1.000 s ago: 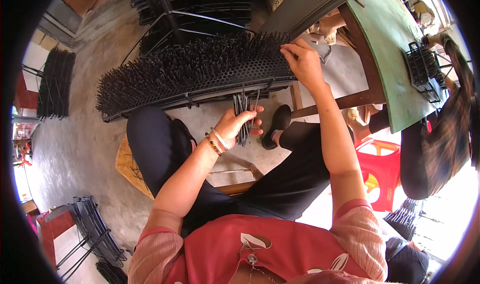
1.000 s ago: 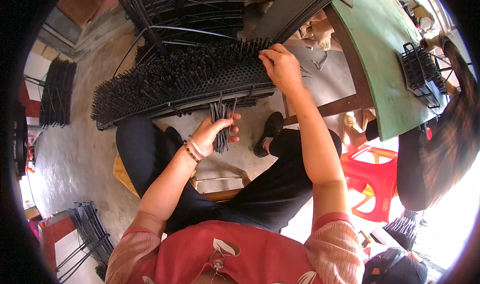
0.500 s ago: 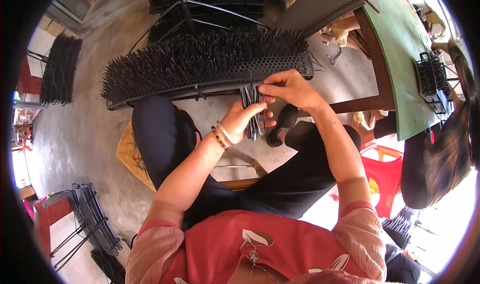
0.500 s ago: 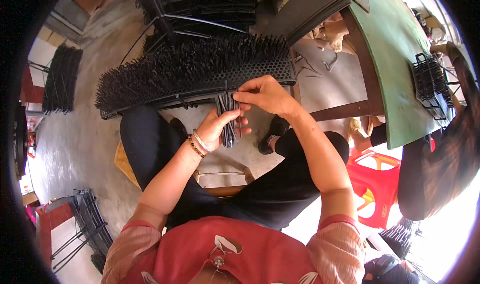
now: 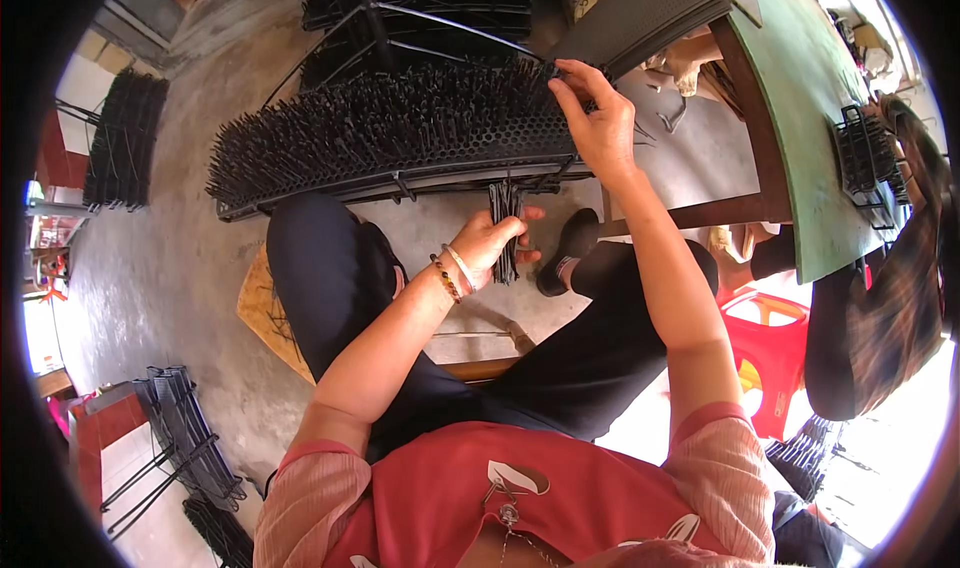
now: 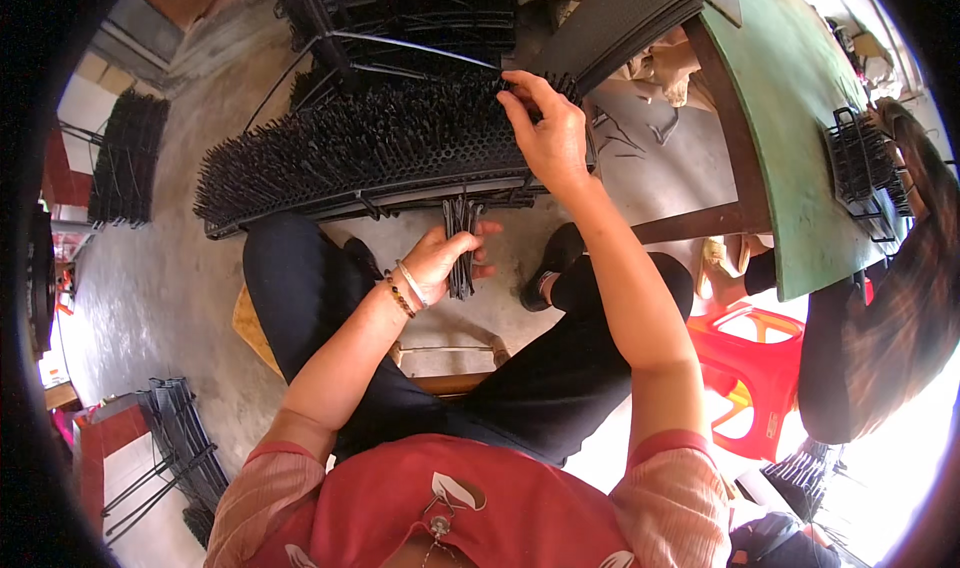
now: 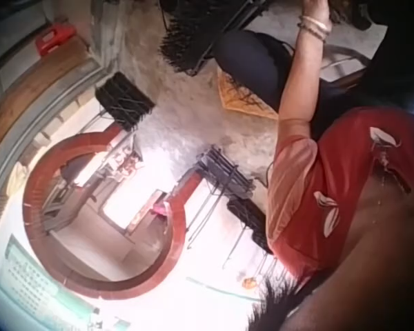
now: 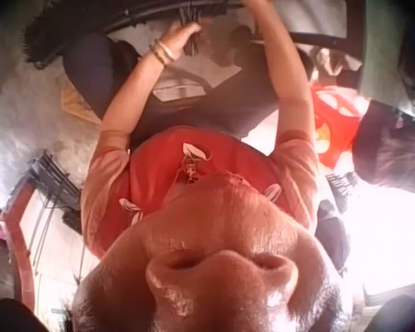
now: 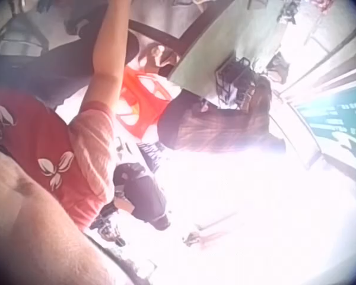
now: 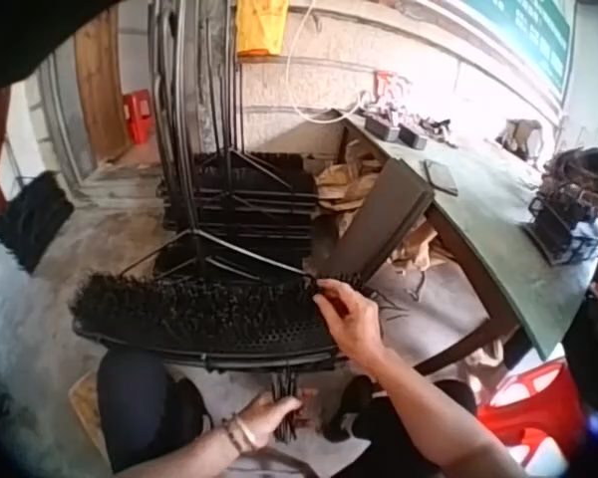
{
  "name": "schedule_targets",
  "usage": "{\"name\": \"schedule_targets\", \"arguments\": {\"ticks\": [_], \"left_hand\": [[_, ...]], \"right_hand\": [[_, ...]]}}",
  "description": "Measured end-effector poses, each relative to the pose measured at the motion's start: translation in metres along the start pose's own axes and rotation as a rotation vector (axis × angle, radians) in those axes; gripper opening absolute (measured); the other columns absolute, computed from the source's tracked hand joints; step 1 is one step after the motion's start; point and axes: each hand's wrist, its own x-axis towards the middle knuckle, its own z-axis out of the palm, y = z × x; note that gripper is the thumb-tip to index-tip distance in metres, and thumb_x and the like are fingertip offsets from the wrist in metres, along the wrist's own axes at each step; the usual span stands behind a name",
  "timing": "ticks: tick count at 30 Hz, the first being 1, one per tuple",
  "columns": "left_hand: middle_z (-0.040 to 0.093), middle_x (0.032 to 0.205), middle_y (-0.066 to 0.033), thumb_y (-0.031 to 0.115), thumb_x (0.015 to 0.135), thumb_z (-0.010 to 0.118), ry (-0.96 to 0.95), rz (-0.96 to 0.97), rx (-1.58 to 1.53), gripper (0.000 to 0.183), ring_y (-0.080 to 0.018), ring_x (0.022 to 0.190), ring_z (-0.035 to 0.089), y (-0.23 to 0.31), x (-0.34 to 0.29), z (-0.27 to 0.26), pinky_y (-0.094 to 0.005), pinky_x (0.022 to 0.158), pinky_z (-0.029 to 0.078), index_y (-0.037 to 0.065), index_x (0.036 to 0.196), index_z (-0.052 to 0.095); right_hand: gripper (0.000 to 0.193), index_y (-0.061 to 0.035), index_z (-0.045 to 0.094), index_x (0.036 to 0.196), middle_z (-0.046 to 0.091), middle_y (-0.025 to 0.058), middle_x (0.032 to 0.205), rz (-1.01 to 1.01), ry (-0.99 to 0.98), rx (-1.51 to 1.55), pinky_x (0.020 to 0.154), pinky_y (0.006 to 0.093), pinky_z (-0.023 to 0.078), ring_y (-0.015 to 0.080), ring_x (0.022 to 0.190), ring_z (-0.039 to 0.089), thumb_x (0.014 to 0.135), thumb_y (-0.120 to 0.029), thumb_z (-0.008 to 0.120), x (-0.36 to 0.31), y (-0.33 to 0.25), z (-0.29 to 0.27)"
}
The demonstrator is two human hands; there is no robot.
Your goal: Insert bundles of plastic bristles into a perforated brush base.
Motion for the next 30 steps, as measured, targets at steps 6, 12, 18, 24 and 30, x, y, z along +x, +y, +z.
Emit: {"name": "schedule_targets", "arguments": {"ticks": [6,12,18,24,30], "left_hand": [[0.057,0.104,-0.0048,0.011,0.087,0.052,-0.021,0.034,0.020,0.021,-0.0123,0.080,0.053,0.004,-0.005,-0.001,-0.0360,0.073,0.056,0.001,0.105,0.057],[0.057,0.106,-0.0057,0.007,0.084,0.052,-0.029,-0.027,-0.049,0.024,-0.0141,0.081,0.054,0.012,-0.010,0.004,-0.0378,0.074,0.056,-0.001,0.106,0.056],[0.057,0.103,-0.0054,0.006,0.084,0.051,-0.089,-0.024,-0.054,0.026,-0.0122,0.078,0.053,0.014,-0.010,-0.001,-0.0380,0.074,0.056,-0.001,0.109,0.056],[0.057,0.104,-0.0050,0.007,0.086,0.053,-0.110,0.070,-0.054,0.024,-0.0110,0.078,0.053,0.012,-0.009,0.001,-0.0379,0.075,0.056,0.000,0.109,0.055],[0.054,0.109,-0.0076,0.003,0.087,0.053,-0.070,0.163,-0.118,0.023,-0.0144,0.082,0.053,0.012,-0.008,-0.002,-0.0387,0.077,0.056,0.000,0.110,0.054]], "right_hand": [[0.023,-0.0056,0.063,0.102,0.067,0.0084,0.082,-0.127,0.070,-0.128,0.070,0.0263,0.048,0.0140,0.075,0.062,0.080,-0.007,0.068,0.005,-0.003,0.002],[0.020,-0.0060,0.065,0.097,0.066,0.0089,0.081,-0.228,-0.010,-0.216,0.072,0.0297,0.046,0.0196,0.073,0.061,0.078,-0.009,0.069,0.001,0.006,0.005],[0.016,-0.0064,0.067,0.091,0.064,0.0067,0.080,-0.444,0.006,-0.380,0.070,0.0332,0.044,0.0245,0.073,0.058,0.076,-0.010,0.069,0.002,0.002,0.006],[0.013,-0.0067,0.068,0.088,0.063,0.0054,0.080,-0.426,0.002,-0.391,0.068,0.0324,0.044,0.0237,0.071,0.058,0.076,-0.010,0.068,-0.003,0.008,0.007],[0.013,-0.0038,0.067,0.089,0.061,0.0086,0.081,-0.410,-0.080,-0.383,0.065,0.0335,0.046,0.0253,0.071,0.058,0.076,-0.009,0.068,-0.002,0.000,-0.001]]}}
